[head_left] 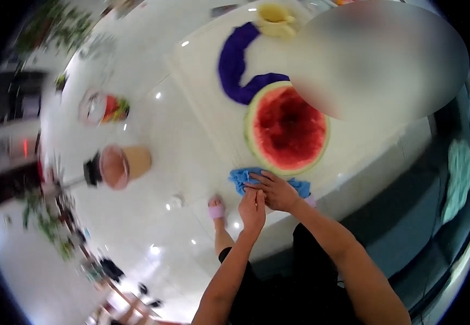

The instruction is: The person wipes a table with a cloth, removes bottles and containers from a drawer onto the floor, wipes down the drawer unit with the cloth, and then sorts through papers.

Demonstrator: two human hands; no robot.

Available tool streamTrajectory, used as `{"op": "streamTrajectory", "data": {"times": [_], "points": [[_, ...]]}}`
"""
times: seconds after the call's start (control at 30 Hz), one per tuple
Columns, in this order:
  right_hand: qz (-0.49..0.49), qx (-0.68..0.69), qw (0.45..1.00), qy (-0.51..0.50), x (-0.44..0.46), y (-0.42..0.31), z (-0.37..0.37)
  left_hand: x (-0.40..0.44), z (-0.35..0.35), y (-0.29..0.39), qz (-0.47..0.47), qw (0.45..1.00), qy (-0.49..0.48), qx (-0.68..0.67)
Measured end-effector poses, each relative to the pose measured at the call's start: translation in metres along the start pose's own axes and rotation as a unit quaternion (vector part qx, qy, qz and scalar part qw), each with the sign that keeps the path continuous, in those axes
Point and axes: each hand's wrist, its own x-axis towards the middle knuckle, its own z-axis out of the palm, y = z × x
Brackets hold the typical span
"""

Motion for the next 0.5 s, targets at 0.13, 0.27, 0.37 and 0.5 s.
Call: {"op": "streamTrajectory", "data": {"times": [0.13,0.27,0.37,0.5], "points": [[0.153,0.033,0.985,0.073,0.003,-0.018,0.012,0.026,-0.015,-0.025,0.164,0.978,-0.125,0.019],[0.286,0.019,0.939,0.19,0.011,-0.044,0.021,0.038,-0.027,-0.035,0.237,0.95,-0.2,0.021],[0.367,0.009,0.888,0.277,0.026,-0.07,0.031,0.039,-0.034,-0.055,0.28,0.935,-0.211,0.051],[0.481,0.02,0.758,0.441,0.051,-0.094,0.057,0.052,-0.039,-0.097,0.396,0.906,-0.146,0.033]]}}
